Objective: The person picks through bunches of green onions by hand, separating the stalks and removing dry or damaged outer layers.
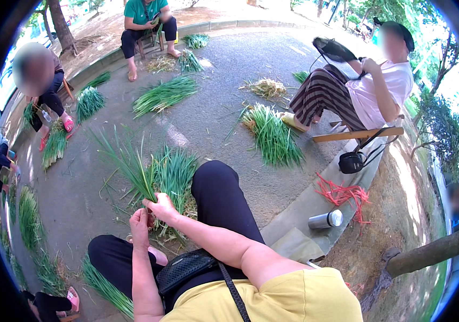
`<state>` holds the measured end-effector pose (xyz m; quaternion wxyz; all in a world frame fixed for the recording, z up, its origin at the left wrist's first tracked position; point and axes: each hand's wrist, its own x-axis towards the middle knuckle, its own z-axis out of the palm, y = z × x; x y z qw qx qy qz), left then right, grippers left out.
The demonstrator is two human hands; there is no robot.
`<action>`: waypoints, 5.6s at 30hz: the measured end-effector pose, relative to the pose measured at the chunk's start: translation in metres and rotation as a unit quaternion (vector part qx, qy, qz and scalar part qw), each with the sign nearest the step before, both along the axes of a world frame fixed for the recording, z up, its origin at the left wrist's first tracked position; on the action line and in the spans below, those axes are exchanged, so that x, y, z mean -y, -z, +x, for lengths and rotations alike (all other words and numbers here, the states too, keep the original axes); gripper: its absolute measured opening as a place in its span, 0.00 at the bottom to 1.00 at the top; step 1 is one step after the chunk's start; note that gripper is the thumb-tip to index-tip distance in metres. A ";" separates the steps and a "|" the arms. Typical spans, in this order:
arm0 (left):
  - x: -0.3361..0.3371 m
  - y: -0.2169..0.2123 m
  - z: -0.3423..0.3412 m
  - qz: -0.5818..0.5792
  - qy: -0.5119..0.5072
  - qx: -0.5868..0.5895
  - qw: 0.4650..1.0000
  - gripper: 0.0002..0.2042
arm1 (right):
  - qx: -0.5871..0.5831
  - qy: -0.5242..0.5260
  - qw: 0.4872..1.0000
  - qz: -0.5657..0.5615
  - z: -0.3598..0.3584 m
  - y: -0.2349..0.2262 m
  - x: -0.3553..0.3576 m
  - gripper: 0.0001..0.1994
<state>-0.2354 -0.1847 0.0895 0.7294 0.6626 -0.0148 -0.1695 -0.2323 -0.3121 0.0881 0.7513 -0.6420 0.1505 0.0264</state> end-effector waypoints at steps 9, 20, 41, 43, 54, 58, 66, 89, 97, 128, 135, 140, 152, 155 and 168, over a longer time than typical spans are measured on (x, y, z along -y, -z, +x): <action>0.003 -0.002 0.000 0.024 -0.022 0.031 0.999 0.06 | 0.010 0.005 1.000 -0.018 -0.002 -0.012 0.000 0.10; -0.001 -0.010 0.004 -0.027 0.060 -0.022 0.998 0.09 | -0.048 0.030 0.988 0.145 -0.010 -0.031 0.000 0.10; -0.049 -0.013 0.014 -0.082 -0.104 0.021 0.991 0.07 | 0.059 0.113 0.963 0.240 0.008 -0.049 0.045 0.09; -0.040 -0.012 0.013 -0.094 -0.139 0.047 0.985 0.06 | 0.058 0.083 0.965 0.244 0.007 -0.047 0.043 0.09; -0.013 -0.017 0.016 -0.062 0.076 -0.043 0.994 0.13 | -0.026 -0.084 0.990 0.111 0.000 -0.026 0.006 0.12; -0.027 -0.013 0.018 -0.160 0.021 -0.099 0.982 0.10 | -0.040 0.030 0.964 0.260 0.011 -0.027 0.023 0.16; -0.029 -0.027 0.009 -0.255 0.079 -0.121 0.956 0.14 | 0.026 -0.030 0.879 0.475 0.017 -0.034 0.040 0.18; -0.005 -0.018 -0.002 -0.161 0.093 -0.089 0.979 0.14 | -0.014 0.025 0.925 0.379 0.007 -0.034 0.022 0.16; -0.002 -0.013 -0.001 -0.093 0.046 -0.043 0.994 0.12 | -0.053 -0.039 0.955 0.288 0.001 -0.014 0.014 0.13; 0.014 -0.005 -0.006 -0.001 -0.111 0.140 0.984 0.07 | 0.007 -0.003 0.956 0.295 0.002 -0.009 0.008 0.12; 0.011 0.006 -0.003 0.081 -0.138 0.178 0.971 0.04 | 0.005 0.057 0.998 0.040 -0.004 -0.024 0.001 0.20; 0.013 0.001 -0.006 0.026 -0.108 0.075 0.991 0.03 | 0.012 -0.006 0.993 0.119 -0.001 -0.018 0.008 0.12; 0.002 0.007 0.000 -0.199 -0.098 -0.009 0.975 0.01 | 0.019 0.061 0.993 0.099 0.000 -0.015 0.008 0.12; 0.003 0.007 0.001 -0.215 -0.077 -0.016 0.973 0.02 | 0.017 0.084 0.990 0.113 -0.002 -0.013 0.007 0.12; -0.004 -0.014 0.000 -0.263 -0.041 -0.014 0.964 0.17 | 0.046 0.176 0.958 0.223 0.010 -0.017 0.030 0.10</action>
